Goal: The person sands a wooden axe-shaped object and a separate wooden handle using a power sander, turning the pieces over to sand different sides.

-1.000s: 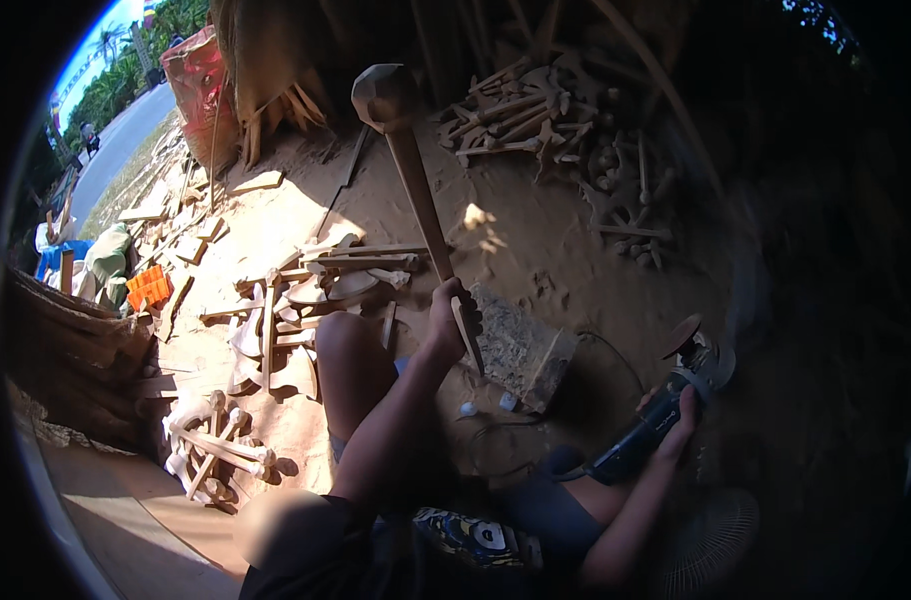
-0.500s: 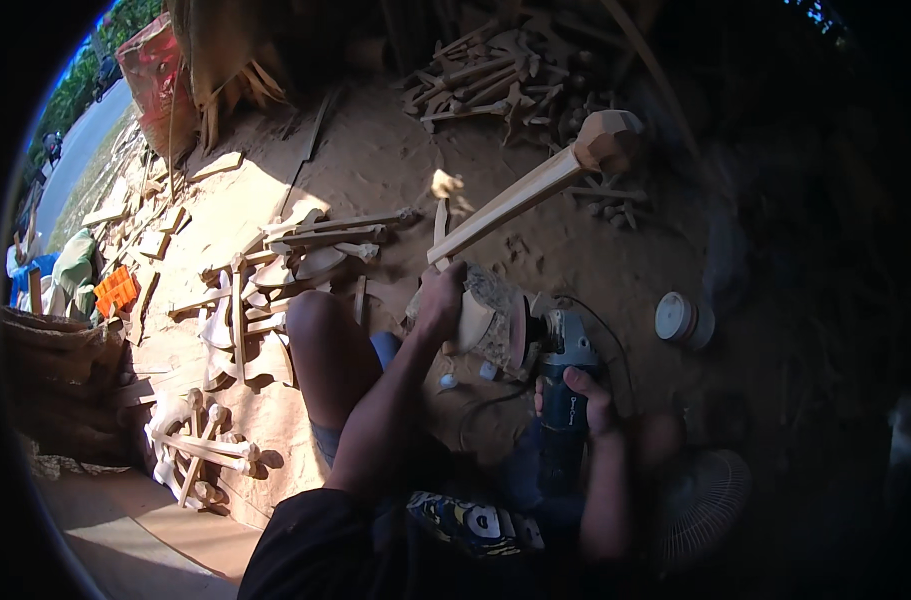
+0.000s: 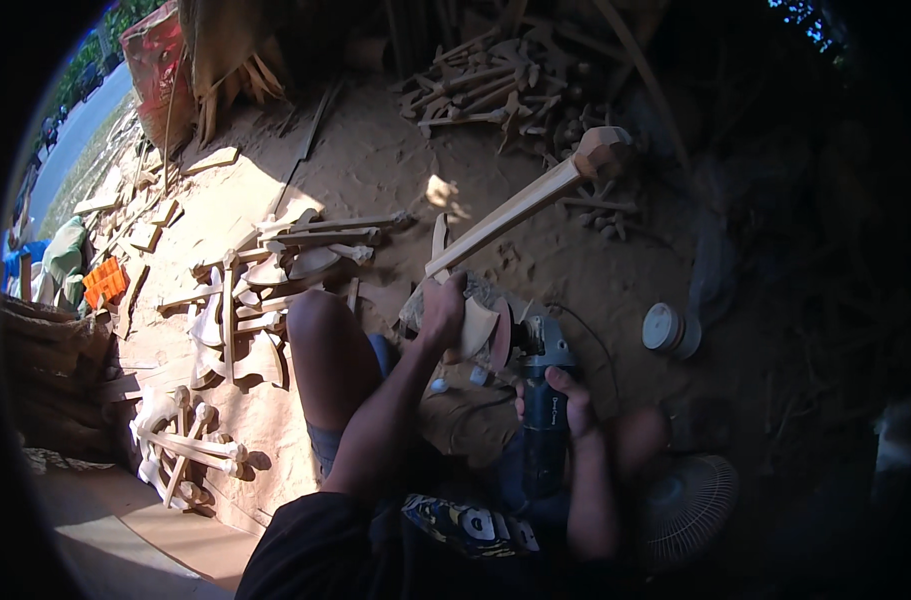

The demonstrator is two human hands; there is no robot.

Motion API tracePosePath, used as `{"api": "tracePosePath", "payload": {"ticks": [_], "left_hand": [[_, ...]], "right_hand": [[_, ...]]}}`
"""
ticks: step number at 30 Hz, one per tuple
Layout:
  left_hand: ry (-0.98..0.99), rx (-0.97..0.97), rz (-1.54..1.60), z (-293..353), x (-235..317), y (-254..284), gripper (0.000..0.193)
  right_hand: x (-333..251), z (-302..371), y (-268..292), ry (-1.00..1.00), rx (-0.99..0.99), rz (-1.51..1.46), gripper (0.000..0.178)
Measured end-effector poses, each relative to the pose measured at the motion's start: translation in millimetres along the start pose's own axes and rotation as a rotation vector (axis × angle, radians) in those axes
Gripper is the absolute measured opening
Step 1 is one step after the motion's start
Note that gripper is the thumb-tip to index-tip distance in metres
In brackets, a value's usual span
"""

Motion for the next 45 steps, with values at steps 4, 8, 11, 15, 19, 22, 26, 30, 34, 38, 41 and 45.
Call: {"api": "tracePosePath", "payload": {"ticks": [4, 8, 11, 15, 19, 22, 26, 30, 34, 38, 41, 45], "left_hand": [[-0.060, 0.047, -0.062, 6.5, -2.1, 4.0, 0.033], [-0.039, 0.047, -0.067, 6.0, -9.6, 2.7, 0.035], [-0.072, 0.052, -0.043, 7.0, -7.3, -3.4, 0.036], [0.034, 0.009, 0.061, -13.8, -23.2, -4.6, 0.030], [0.102, -0.108, 0.452, -35.1, -41.5, -8.4, 0.024], [0.272, -0.189, 0.702, -33.2, -38.5, -16.8, 0.020], [0.401, -0.270, 0.545, -13.2, -17.7, -8.4, 0.021], [0.418, -0.390, 0.576, -21.6, -15.3, 19.9, 0.025], [0.379, -0.239, 0.656, 16.9, 20.6, -7.7, 0.025], [0.338, -0.178, 0.720, -1.2, 1.8, -2.9, 0.027], [0.214, -0.151, 0.649, -14.2, -14.8, 7.7, 0.030], [0.228, -0.107, 0.611, 8.4, 9.9, -1.5, 0.036]], "right_hand": [[0.0, 0.5, -2.3, 0.027, 0.009, -0.007, 0.052], [-1.0, -1.3, 7.5, 0.023, 0.008, 0.091, 0.059], [-3.0, 2.0, 8.6, 0.013, 0.056, 0.131, 0.057], [-2.9, 4.2, -2.6, 0.037, 0.093, 0.070, 0.042], [-3.1, 5.4, -9.7, 0.082, 0.104, 0.084, 0.041], [1.1, 8.6, -0.7, 0.182, 0.086, 0.131, 0.039], [-4.4, 13.4, 7.2, 0.264, 0.094, 0.243, 0.047], [-12.3, 14.1, -33.2, 0.418, 0.129, 0.333, 0.058], [-17.3, 27.0, -56.5, 0.634, 0.270, 0.475, 0.077], [-11.2, 23.4, -67.3, 0.647, 0.265, 0.496, 0.081], [-7.9, 15.8, -75.7, 0.692, 0.191, 0.502, 0.086], [-4.3, 13.1, -64.7, 0.721, 0.231, 0.746, 0.094]]}}
Point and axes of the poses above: each hand's wrist, its own z-axis away from the middle knuckle, its own y-axis out of the back of the hand, x = y × z, the point moved 2 cm from there along -z, towards the middle knuckle, and after that the axes turned 5 degrees about -z, right-handed, at the moved point
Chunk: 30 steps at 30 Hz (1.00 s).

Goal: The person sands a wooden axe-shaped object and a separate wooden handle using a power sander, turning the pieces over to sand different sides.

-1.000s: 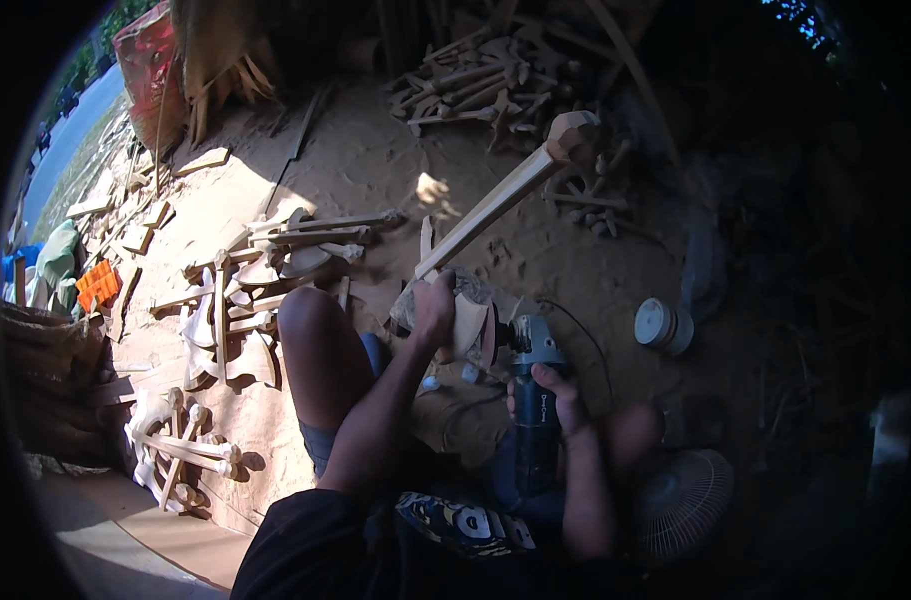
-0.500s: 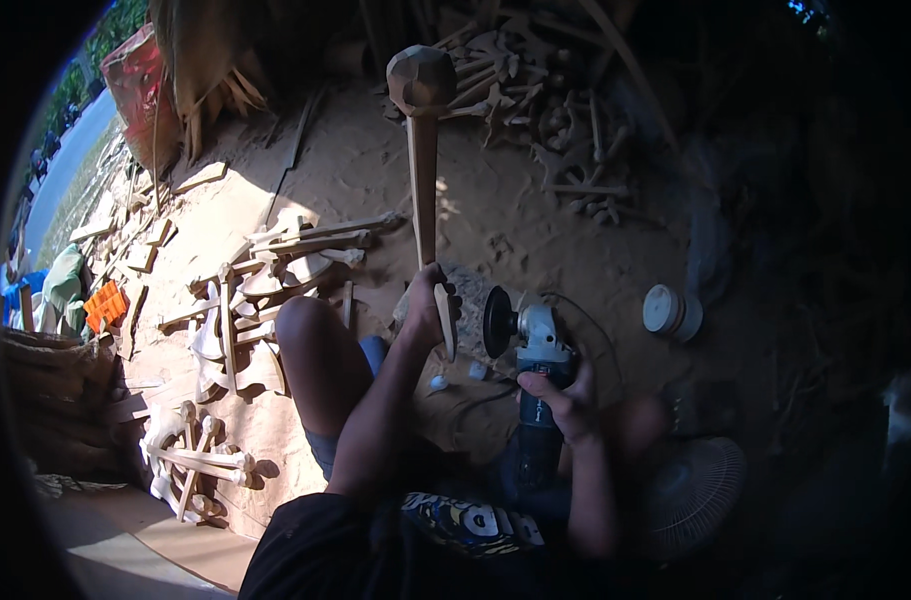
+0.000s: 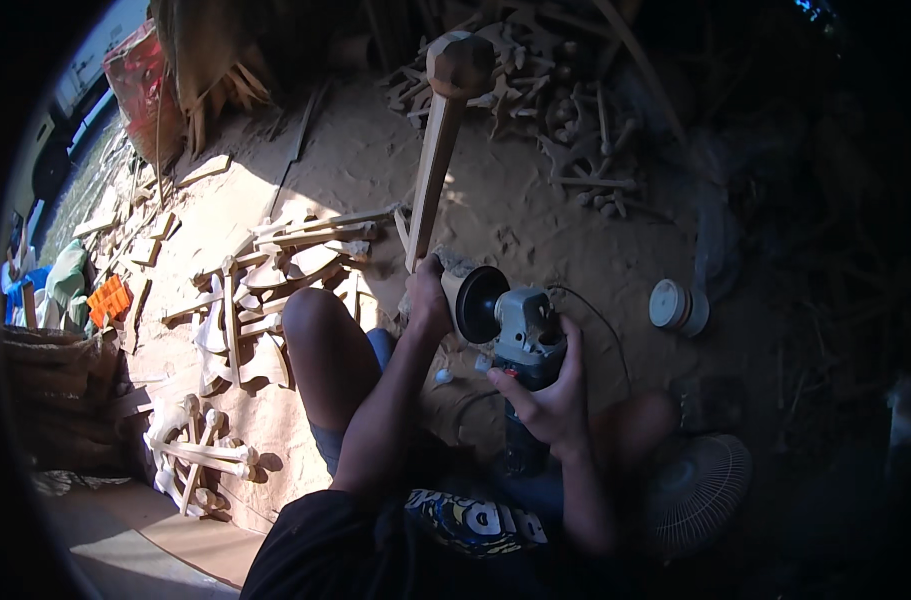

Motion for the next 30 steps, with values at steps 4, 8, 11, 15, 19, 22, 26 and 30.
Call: {"api": "tracePosePath", "payload": {"ticks": [4, 8, 11, 15, 19, 22, 26, 30], "left_hand": [[0.048, 0.099, -0.034, 15.1, 14.1, -11.0, 0.040], [0.029, 0.111, -0.090, 17.0, 13.5, -11.3, 0.044], [0.086, 0.062, -0.055, -10.9, 7.0, 2.6, 0.050], [0.136, -0.012, 0.111, 0.5, 9.9, -18.3, 0.047], [0.167, -0.016, 0.218, 4.0, 9.5, -16.5, 0.048], [0.132, -0.358, 0.324, -38.6, -4.4, 23.9, 0.062], [0.091, -0.209, 0.236, -22.0, -12.5, 6.4, 0.063], [0.082, -0.244, 0.248, -28.9, -6.7, 17.7, 0.062]], "right_hand": [[11.3, 6.4, -2.9, 0.040, 0.038, 0.145, 0.093], [22.7, 15.4, -1.8, 0.054, 0.041, 0.161, 0.098], [22.8, 19.1, -5.1, 0.024, 0.026, 0.140, 0.101], [26.4, 27.3, 0.7, -0.072, 0.070, 0.153, 0.102], [22.8, 26.8, -4.1, -0.060, 0.107, -0.025, 0.100], [22.2, 15.4, -10.5, 0.030, 0.077, 0.092, 0.102], [18.8, 6.0, -8.4, 0.019, 0.061, 0.097, 0.101], [16.6, 5.7, -12.1, 0.030, 0.050, 0.173, 0.103]]}}
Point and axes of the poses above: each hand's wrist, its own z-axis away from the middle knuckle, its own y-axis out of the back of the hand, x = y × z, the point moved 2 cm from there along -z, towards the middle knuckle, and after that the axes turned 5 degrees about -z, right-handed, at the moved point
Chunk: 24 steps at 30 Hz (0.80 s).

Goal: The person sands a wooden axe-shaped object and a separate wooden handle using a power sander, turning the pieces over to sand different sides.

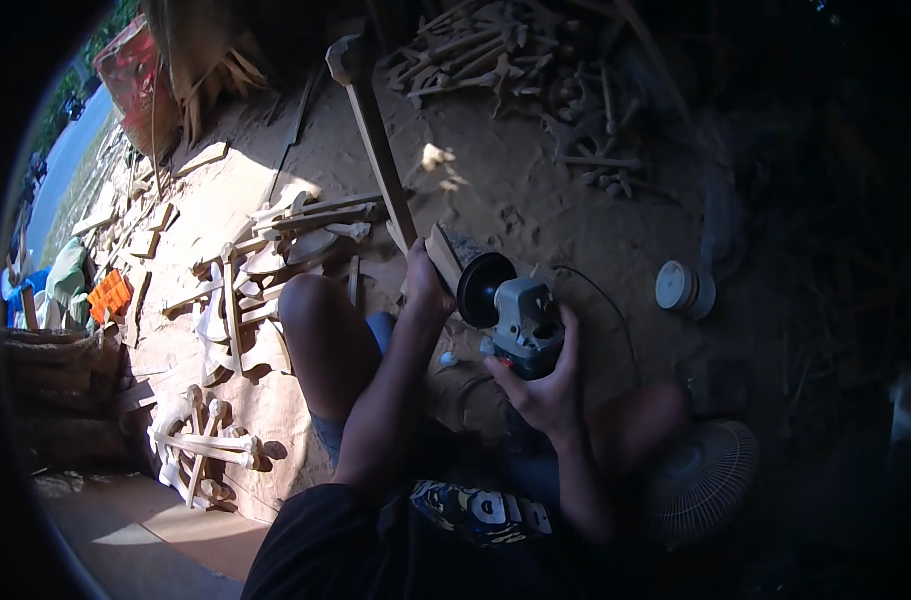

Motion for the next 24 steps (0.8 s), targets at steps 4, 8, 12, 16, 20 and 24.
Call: {"api": "tracePosePath", "payload": {"ticks": [4, 8, 12, 16, 20, 24], "left_hand": [[-0.022, 0.093, -0.053, 3.6, -1.2, -5.5, 0.061], [-0.058, 0.127, -0.083, 10.4, -0.9, -5.1, 0.059], [-0.079, 0.212, -0.110, 13.8, -3.7, -8.3, 0.056], [-0.073, 0.253, -0.227, 11.3, -2.5, -10.0, 0.055], [-0.050, 0.230, -0.118, 8.0, -1.6, -8.9, 0.054], [0.011, 0.262, -0.032, 7.7, -0.2, -20.4, 0.052]], "right_hand": [[12.4, 8.1, 6.2, 0.006, 0.018, 0.073, 0.103], [2.9, 1.7, -3.6, -0.009, 0.013, -0.047, 0.104], [2.8, -5.2, -7.1, -0.075, -0.010, -0.103, 0.103], [8.9, 0.6, -2.3, -0.035, -0.049, -0.017, 0.101], [14.2, 14.1, -1.8, 0.015, -0.034, -0.056, 0.095], [21.6, 31.2, 5.3, -0.154, 0.012, -0.152, 0.096]]}}
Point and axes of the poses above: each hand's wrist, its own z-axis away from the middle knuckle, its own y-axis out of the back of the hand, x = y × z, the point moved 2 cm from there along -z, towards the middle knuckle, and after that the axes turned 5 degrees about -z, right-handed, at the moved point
